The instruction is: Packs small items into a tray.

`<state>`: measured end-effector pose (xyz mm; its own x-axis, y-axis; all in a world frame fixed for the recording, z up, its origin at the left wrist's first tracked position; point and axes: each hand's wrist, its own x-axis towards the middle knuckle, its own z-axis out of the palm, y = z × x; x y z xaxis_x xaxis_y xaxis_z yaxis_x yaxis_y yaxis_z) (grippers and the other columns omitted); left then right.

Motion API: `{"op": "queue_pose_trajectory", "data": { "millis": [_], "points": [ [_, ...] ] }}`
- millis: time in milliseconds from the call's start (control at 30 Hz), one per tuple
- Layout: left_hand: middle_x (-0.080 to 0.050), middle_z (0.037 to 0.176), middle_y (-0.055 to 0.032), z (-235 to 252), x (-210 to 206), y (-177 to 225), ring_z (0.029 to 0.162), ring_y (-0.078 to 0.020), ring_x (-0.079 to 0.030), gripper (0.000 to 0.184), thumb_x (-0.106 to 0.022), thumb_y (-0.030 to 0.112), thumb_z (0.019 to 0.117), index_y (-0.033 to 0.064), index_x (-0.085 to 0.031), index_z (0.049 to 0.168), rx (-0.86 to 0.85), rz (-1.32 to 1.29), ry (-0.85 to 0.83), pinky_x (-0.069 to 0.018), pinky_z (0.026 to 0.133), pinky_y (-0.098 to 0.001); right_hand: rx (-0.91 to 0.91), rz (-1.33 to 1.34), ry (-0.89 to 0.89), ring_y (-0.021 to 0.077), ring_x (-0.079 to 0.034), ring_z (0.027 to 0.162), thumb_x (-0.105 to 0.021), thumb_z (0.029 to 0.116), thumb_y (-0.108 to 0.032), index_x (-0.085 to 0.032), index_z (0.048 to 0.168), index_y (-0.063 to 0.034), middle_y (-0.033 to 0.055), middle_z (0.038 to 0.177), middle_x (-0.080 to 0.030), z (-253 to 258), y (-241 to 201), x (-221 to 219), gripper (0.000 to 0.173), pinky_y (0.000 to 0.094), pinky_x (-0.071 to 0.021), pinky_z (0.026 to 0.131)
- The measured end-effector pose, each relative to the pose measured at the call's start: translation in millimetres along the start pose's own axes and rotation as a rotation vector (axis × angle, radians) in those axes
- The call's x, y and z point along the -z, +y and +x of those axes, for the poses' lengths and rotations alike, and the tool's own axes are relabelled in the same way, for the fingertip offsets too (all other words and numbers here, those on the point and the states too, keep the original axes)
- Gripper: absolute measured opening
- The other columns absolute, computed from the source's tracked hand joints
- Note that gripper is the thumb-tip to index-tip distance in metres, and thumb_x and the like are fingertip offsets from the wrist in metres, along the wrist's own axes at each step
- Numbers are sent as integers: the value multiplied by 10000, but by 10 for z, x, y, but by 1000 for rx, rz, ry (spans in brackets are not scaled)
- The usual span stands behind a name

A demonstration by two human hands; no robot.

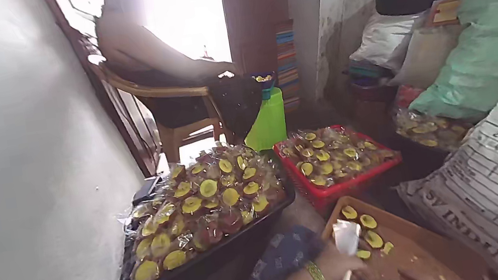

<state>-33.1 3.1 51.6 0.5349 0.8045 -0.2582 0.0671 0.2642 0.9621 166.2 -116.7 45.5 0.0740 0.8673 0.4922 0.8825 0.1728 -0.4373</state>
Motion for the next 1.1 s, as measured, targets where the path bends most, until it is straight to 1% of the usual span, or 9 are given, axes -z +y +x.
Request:
{"op": "queue_pose_trajectory", "data": {
  "millis": [33,133,267,433,600,733,900,967,1100],
  "points": [
    [-688,943,-109,60,49,29,770,-171,-661,538,-779,71,822,-11,-557,1305,30,-68,29,-578,723,-350,-13,-3,-11,336,-732,979,-599,1016,-156,-742,1146,-5,185,1050,-751,8,-8,25,245,524,-586,894],
    [-634,814,-61,373,198,-81,649,-131,-594,321,-750,55,861,6,-610,1146,73,-324,113,-527,600,-288,-60,-43,-5,327,-744,918,-652,968,-127,-755,1116,-11,168,1000,-758,44,55,28,215,535,-605,843],
    [-631,855,-60,641,282,-246,608,-103,-554,280,-672,48,913,30,-634,1190,120,-546,78,-484,539,-242,-167,-128,-45,234,-744,890,-649,973,-185,-772,1103,-89,83,983,-763,283,291,-67,203,482,-623,825],
    [-710,1040,-84,761,275,-307,629,-90,-552,449,-654,6,902,68,-603,1344,79,-498,-70,-472,553,-243,-348,-149,-253,253,-727,955,-624,1000,-250,-765,1108,-105,93,1016,-756,1167,336,-94,229,527,-581,897],
    [-702,1047,-96,852,348,-311,624,-90,-542,457,-619,-17,908,65,-588,1357,92,-565,-113,-446,531,-238,-286,-114,-7,232,-717,1024,-604,993,-250,-754,1138,-87,101,1074,-756,2437,307,-193,265,484,-556,951],
    [-696,1005,-72,833,406,-236,616,-79,-547,377,-599,-18,939,64,-614,1307,115,-593,-91,-459,529,-223,-325,-51,173,289,-725,924,-641,999,-230,-735,1167,-90,132,1057,-747,3076,177,-313,238,543,-574,859],
    [-685,979,-82,858,429,-249,624,-95,-557,352,-605,-20,938,46,-623,1284,157,-656,-67,-480,544,-234,-379,-51,-56,284,-717,959,-644,985,-254,-752,1138,-120,113,1057,-748,2801,235,-593,231,565,-560,881],
    [-679,984,-83,873,435,-251,622,-94,-552,345,-606,-15,935,45,-622,1275,153,-656,-76,-478,545,-235,-376,-87,-247,260,-704,1058,-627,985,-285,-749,1147,-115,103,1107,-746,2507,257,-657,265,531,-538,974],
    [-677,971,-75,868,411,-256,621,-92,-542,342,-616,-8,921,55,-628,1257,138,-610,-96,-471,550,-240,-397,-32,-495,243,-718,1005,-660,969,-283,-748,1127,-87,98,1072,-751,1751,449,-710,267,513,-566,940]
  ]
}}
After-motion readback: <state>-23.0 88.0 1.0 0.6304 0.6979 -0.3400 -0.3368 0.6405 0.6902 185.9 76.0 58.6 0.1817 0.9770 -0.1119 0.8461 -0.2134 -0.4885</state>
